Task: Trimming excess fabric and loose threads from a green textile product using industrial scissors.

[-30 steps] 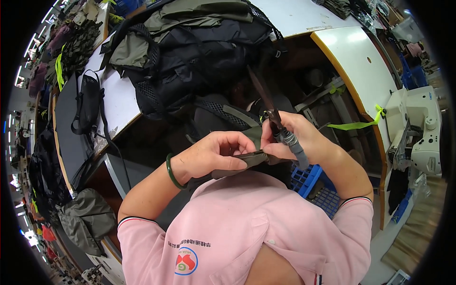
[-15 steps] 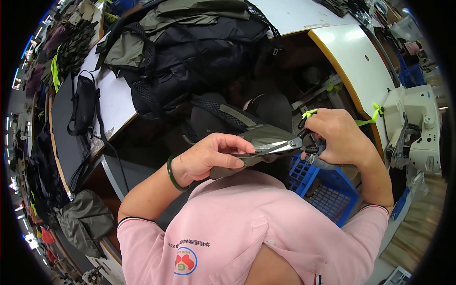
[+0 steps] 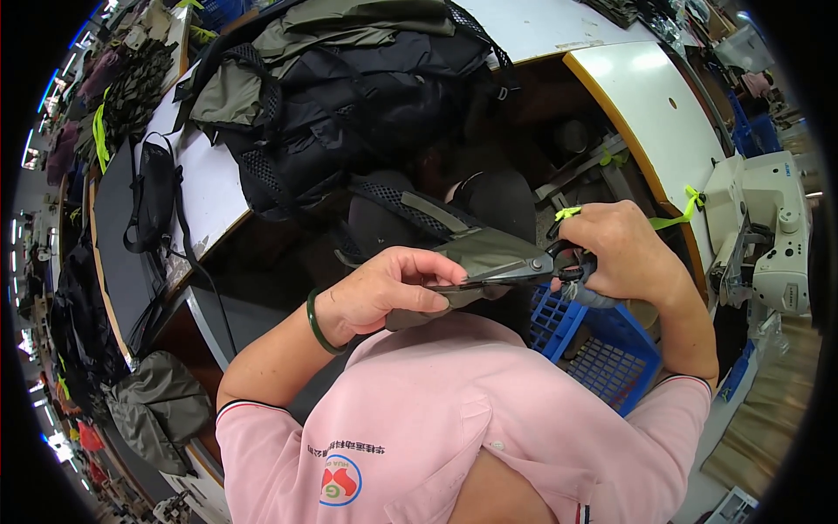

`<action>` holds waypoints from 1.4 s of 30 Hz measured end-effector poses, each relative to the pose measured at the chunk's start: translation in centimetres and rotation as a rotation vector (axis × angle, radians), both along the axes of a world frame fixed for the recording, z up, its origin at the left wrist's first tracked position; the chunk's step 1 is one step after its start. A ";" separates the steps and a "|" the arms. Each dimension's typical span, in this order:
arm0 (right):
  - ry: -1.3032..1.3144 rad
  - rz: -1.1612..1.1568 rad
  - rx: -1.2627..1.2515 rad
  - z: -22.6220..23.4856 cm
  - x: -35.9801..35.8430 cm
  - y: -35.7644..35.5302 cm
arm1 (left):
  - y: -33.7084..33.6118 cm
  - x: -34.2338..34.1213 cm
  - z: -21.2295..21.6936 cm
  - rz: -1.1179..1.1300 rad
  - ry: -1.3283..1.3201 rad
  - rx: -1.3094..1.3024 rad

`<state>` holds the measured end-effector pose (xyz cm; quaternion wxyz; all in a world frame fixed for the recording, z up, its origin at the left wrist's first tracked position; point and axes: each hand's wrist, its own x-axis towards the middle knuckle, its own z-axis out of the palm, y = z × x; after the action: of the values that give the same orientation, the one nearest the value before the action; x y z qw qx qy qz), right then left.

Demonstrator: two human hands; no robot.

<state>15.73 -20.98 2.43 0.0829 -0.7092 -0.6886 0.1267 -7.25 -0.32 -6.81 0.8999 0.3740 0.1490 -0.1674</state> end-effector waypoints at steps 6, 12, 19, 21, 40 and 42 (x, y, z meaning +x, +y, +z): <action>0.646 -0.126 0.057 -1.2 -2.7 2.4 | -0.5 1.3 0.6 0.001 -0.054 0.035; 1.106 -0.339 -0.018 -3.6 -3.3 4.0 | -0.7 1.5 0.3 0.145 -0.231 0.291; 1.124 -0.464 -0.011 -3.5 -2.1 3.7 | 0.4 0.4 -0.7 0.221 -0.187 0.204; 1.000 -0.432 0.001 -3.9 -1.9 3.5 | 0.3 0.6 -0.8 0.212 -0.170 0.166; 0.032 -0.030 0.279 -1.4 -0.2 1.2 | -0.7 0.4 -2.0 0.529 -0.991 1.496; -0.127 0.015 0.293 -1.2 0.1 1.1 | -0.7 0.5 -1.8 0.516 -0.953 1.446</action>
<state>15.80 -19.88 1.25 0.1410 -0.6910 -0.7087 -0.0196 -6.79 -1.07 -8.62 0.4210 0.8331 -0.0912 0.3470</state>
